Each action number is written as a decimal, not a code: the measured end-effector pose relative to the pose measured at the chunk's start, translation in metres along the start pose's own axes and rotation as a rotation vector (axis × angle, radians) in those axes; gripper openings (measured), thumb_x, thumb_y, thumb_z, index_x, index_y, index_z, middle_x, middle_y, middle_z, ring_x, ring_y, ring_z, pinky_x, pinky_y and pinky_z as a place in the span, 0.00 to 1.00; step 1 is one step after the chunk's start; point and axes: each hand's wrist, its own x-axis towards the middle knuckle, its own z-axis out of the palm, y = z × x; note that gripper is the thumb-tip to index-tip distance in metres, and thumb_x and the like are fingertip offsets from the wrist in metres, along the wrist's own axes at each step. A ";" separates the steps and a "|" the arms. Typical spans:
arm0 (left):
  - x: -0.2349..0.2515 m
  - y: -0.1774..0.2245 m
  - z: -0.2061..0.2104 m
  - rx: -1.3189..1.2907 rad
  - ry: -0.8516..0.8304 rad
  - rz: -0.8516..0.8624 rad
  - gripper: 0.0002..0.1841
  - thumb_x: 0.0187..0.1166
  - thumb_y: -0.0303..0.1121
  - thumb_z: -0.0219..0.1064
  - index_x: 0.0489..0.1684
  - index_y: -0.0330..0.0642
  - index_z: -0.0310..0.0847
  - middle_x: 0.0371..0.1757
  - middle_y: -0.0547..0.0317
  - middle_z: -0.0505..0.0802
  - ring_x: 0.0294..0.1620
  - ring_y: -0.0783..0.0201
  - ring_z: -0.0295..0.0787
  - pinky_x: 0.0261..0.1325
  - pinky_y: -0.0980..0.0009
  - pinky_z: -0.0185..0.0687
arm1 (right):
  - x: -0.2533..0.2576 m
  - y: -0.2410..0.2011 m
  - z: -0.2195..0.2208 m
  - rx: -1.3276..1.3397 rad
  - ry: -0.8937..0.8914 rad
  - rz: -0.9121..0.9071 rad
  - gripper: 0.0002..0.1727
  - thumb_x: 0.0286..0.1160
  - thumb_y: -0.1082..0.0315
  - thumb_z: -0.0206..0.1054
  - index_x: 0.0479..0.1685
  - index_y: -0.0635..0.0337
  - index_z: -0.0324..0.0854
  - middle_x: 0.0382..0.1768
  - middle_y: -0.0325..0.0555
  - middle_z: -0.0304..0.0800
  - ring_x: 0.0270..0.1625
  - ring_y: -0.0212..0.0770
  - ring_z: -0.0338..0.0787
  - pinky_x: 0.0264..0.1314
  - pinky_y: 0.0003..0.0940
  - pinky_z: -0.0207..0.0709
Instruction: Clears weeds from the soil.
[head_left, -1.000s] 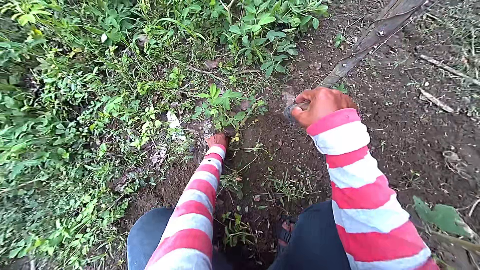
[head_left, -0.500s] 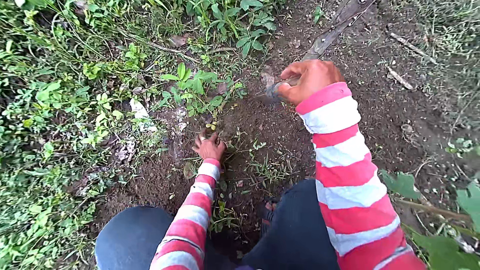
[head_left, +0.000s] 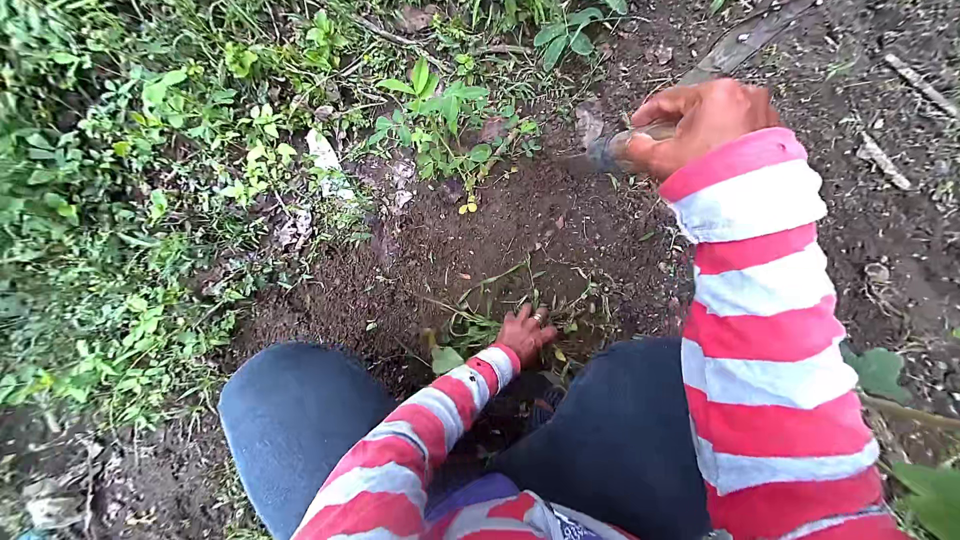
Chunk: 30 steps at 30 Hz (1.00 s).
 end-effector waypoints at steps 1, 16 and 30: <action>-0.016 -0.016 -0.005 -0.022 -0.028 -0.036 0.26 0.74 0.24 0.71 0.74 0.54 0.82 0.87 0.37 0.73 0.86 0.26 0.66 0.60 0.28 0.82 | -0.001 0.002 0.001 0.008 0.005 0.000 0.21 0.72 0.52 0.72 0.61 0.50 0.90 0.59 0.65 0.91 0.64 0.73 0.86 0.59 0.79 0.70; -0.101 -0.071 0.057 0.067 -0.071 -0.242 0.54 0.57 0.23 0.83 0.91 0.72 0.63 0.96 0.31 0.51 0.91 0.15 0.46 0.68 0.10 0.59 | 0.013 0.000 -0.006 0.038 0.060 -0.112 0.26 0.64 0.47 0.76 0.60 0.50 0.89 0.54 0.70 0.90 0.59 0.78 0.85 0.54 0.82 0.68; -0.248 -0.224 -0.159 -0.012 0.767 -0.866 0.28 0.62 0.22 0.76 0.67 0.51 0.88 0.79 0.30 0.79 0.66 0.21 0.84 0.50 0.19 0.79 | -0.017 -0.066 0.026 0.161 0.009 -0.502 0.27 0.62 0.43 0.75 0.59 0.46 0.90 0.47 0.57 0.95 0.48 0.66 0.91 0.47 0.77 0.75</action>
